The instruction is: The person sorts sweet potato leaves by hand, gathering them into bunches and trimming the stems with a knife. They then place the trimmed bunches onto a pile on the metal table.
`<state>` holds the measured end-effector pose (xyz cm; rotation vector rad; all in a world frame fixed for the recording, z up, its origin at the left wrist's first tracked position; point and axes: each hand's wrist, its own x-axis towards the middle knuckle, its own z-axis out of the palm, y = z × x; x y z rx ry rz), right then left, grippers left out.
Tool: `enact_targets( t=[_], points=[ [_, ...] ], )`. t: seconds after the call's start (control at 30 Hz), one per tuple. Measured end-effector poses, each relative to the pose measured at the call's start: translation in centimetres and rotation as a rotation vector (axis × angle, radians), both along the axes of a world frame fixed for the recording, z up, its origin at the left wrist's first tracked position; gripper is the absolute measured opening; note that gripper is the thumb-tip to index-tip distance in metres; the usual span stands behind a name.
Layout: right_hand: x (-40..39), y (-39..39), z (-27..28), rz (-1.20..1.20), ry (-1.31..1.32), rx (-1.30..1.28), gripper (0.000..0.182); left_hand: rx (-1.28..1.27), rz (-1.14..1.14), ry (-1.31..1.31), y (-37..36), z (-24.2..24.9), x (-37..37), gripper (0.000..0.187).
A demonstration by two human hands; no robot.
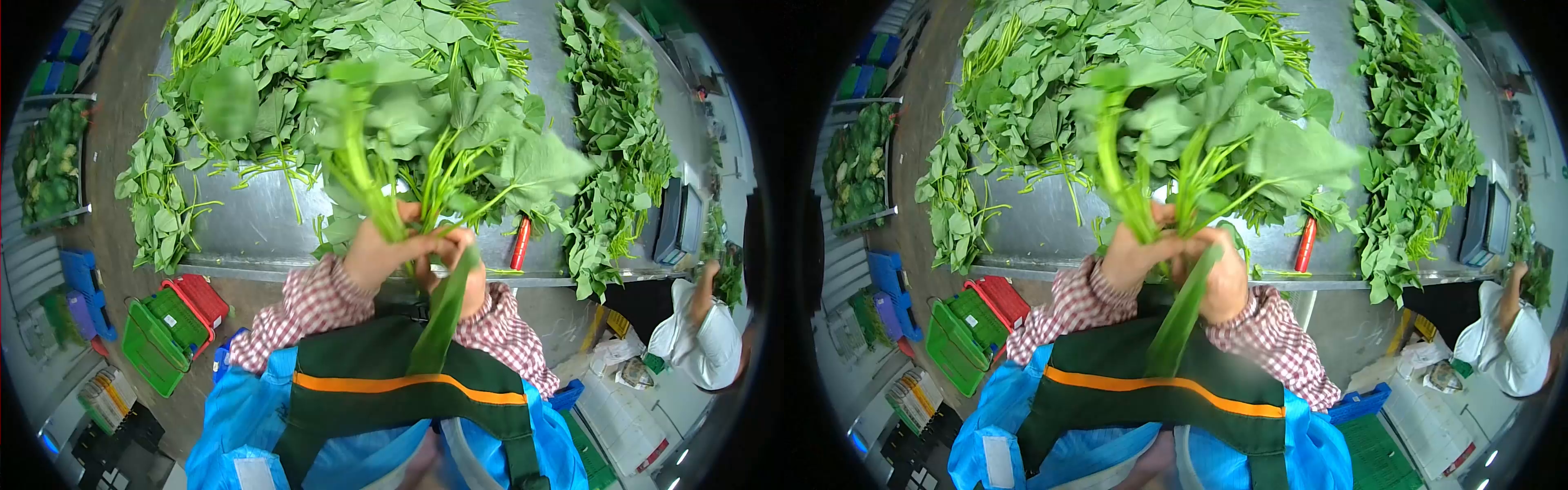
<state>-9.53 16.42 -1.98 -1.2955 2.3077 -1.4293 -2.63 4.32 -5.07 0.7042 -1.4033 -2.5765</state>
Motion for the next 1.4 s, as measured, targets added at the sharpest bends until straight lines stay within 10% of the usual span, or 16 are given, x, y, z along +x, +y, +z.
enact_targets(
  t=[0.23, 0.3, 0.4, 0.5, 0.6, 1.1, 1.27, 1.4],
  points=[
    [0.2, -1.0, -0.6, 0.076, -0.6, 0.296, 0.013, 0.386, 0.459, -0.163, -2.3, -1.5, 2.5, 0.024],
    [-1.3, 1.0, -3.4, 0.31, -0.382, 0.928, 0.015, 0.463, 0.449, -0.181, -3.4, -2.2, 3.2, 0.024],
    [-1.2, 1.4, -5.2, -0.04, 0.018, 0.688, 0.028, 0.459, 0.455, -0.122, -3.6, -2.4, 3.4, 0.021],
    [-2.7, -3.3, -3.7, -0.103, -0.806, 0.311, 0.04, 0.479, 0.424, -0.146, -3.6, -2.8, 3.8, 0.02],
    [-4.1, -6.6, -4.4, 0.118, -1.366, 0.591, 0.045, 0.301, 0.326, -0.209, -3.4, -2.3, 4.3, 0.024],
    [2.4, -3.6, -3.2, -0.249, -1.029, -0.092, 0.018, 0.367, 0.578, -0.153, -4.2, -0.9, 3.9, 0.024],
    [0.5, -1.1, -4.0, 0.246, -0.322, 0.525, 0.019, -0.014, 0.737, -0.081, -7.9, 2.0, 5.3, 0.021],
    [-2.9, -0.9, -7.1, -0.133, -0.138, 0.567, 0.023, 0.066, 0.573, -0.036, -8.3, 0.8, 6.3, 0.022]
  ],
)
